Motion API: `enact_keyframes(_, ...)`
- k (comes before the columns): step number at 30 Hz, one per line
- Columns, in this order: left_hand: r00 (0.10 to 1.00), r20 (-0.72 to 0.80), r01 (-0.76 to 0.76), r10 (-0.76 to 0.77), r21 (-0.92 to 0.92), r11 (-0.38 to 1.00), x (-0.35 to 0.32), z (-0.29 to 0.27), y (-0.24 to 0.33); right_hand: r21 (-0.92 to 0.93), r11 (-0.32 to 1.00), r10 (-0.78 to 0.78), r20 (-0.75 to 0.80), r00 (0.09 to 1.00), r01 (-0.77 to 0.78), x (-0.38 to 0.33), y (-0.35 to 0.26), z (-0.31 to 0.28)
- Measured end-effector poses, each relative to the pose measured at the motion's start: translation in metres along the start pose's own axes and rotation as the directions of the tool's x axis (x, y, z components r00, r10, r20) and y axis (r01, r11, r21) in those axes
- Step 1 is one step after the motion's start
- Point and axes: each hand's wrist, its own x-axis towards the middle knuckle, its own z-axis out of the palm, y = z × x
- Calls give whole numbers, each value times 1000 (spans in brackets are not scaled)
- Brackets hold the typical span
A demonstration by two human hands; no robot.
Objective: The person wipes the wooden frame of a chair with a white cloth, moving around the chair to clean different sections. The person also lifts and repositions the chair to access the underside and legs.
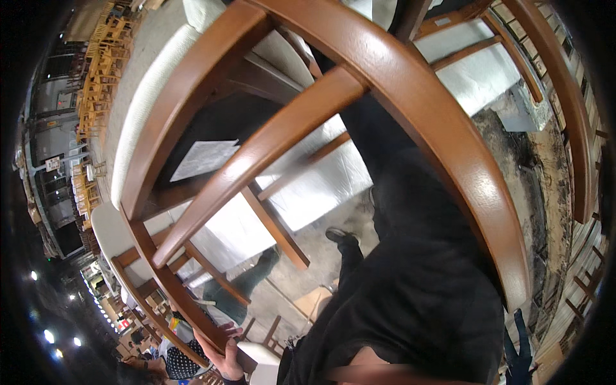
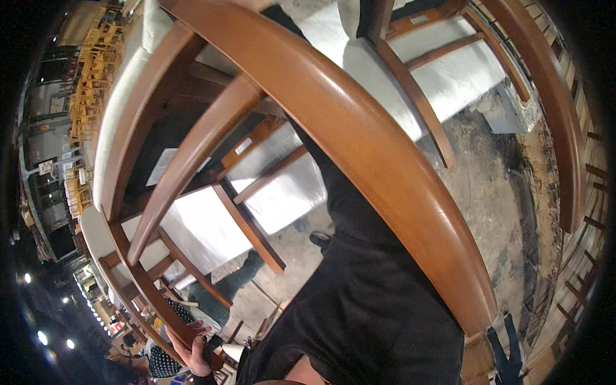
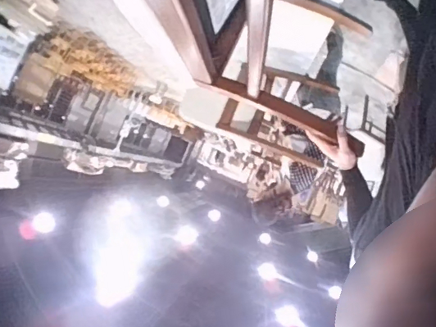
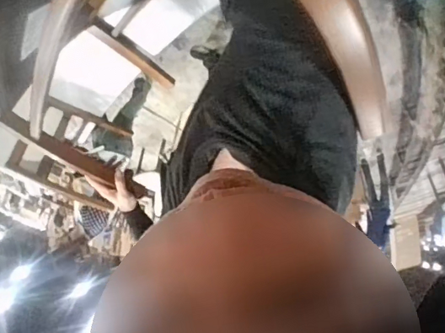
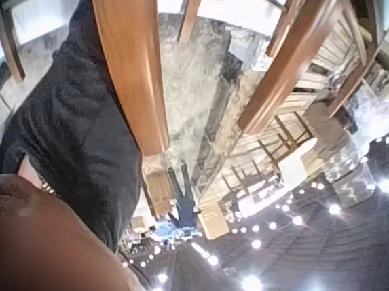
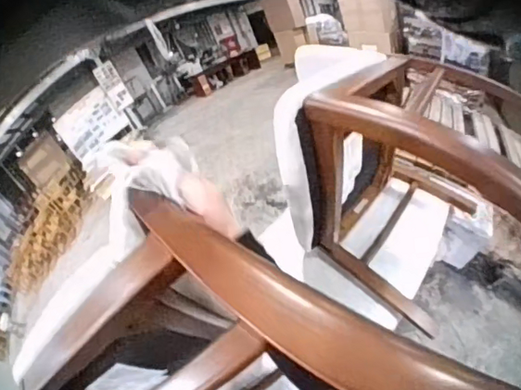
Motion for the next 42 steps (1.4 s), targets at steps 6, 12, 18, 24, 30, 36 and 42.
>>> enact_keyframes(6,992,-36,117,-118,-17,993,1,4,11,-39,999,0,-6,1000,0,-20,7,3)
enact_keyframes(12,993,-21,120,-120,-9,993,0,5,12,-178,984,22,29,999,-17,-87,21,10)
enact_keyframes(18,994,14,107,-107,-21,994,4,4,16,-183,982,57,45,997,-48,-170,43,6)
enact_keyframes(24,995,63,90,-83,-104,991,5,7,16,-451,889,141,110,984,-78,-325,81,-34)
enact_keyframes(30,996,76,48,-36,-169,984,3,4,8,-531,810,450,293,844,-248,-443,93,-87)
enact_keyframes(36,994,111,20,5,-226,974,7,1,1,-532,835,336,289,897,-142,-428,73,-123)
enact_keyframes(42,994,111,16,10,-225,974,8,3,1,-870,478,254,7,967,-120,-428,31,-7)
